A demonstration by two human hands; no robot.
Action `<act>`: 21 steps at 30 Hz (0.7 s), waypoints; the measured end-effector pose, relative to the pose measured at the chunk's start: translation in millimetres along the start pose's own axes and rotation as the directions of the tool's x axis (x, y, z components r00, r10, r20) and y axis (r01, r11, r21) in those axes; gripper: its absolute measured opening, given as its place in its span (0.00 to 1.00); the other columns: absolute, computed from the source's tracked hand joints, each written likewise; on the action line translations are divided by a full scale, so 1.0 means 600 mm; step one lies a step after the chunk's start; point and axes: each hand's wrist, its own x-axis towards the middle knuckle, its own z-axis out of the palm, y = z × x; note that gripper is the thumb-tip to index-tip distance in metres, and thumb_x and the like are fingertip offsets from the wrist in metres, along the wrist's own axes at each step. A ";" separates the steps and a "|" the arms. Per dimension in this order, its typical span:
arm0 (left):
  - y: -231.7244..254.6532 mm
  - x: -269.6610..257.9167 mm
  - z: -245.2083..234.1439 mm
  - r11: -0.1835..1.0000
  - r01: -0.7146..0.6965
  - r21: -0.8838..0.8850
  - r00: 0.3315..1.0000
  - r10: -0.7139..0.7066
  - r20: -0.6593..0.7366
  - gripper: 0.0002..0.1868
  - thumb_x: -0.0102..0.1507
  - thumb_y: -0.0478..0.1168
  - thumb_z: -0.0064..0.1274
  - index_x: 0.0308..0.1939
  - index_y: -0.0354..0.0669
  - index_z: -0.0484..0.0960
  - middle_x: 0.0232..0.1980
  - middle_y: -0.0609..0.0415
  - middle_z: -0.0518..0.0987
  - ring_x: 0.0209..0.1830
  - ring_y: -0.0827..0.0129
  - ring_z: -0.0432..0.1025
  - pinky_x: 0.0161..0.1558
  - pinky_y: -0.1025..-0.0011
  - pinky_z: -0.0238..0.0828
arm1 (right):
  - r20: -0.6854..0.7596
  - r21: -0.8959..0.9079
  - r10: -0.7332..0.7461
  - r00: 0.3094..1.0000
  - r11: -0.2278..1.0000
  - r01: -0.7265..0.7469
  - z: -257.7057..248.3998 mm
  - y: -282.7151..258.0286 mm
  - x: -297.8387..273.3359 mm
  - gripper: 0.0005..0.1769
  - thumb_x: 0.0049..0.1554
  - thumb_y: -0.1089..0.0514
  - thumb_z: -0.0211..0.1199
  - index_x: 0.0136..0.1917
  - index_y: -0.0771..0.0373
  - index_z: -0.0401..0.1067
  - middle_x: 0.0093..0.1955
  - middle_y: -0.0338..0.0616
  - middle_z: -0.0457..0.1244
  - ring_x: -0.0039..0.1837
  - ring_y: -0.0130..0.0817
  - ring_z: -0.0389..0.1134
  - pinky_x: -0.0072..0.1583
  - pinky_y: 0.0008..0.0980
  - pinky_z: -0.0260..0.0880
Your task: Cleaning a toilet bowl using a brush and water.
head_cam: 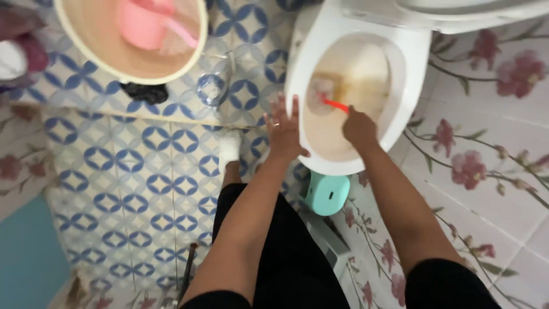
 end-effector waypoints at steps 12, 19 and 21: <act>0.010 -0.020 -0.020 1.000 0.015 -0.010 0.999 -0.015 0.047 0.90 0.29 0.53 0.83 0.80 0.57 0.27 0.84 0.42 0.28 0.84 0.39 0.28 0.76 0.35 0.32 | 0.134 0.084 0.140 0.981 0.985 -0.152 -0.084 -0.061 -0.017 0.19 0.58 0.58 0.50 0.60 0.63 0.70 0.52 0.63 0.69 0.56 0.62 0.71 0.57 0.58 0.70; 0.005 -0.018 -0.021 0.999 -0.006 -0.038 0.999 0.007 0.033 0.91 0.28 0.52 0.83 0.80 0.57 0.27 0.84 0.42 0.28 0.84 0.38 0.28 0.77 0.35 0.31 | 0.100 0.106 0.141 0.985 0.983 -0.152 -0.009 -0.033 0.059 0.17 0.59 0.56 0.51 0.57 0.63 0.72 0.52 0.63 0.69 0.56 0.61 0.71 0.56 0.56 0.71; 0.002 -0.008 -0.016 0.999 -0.006 -0.033 1.000 0.007 0.014 0.91 0.28 0.54 0.84 0.79 0.57 0.28 0.83 0.41 0.29 0.83 0.37 0.27 0.76 0.33 0.31 | 0.183 0.211 0.153 0.971 0.959 -0.191 -0.015 -0.037 0.106 0.17 0.61 0.55 0.50 0.52 0.66 0.76 0.46 0.64 0.71 0.48 0.57 0.74 0.51 0.50 0.73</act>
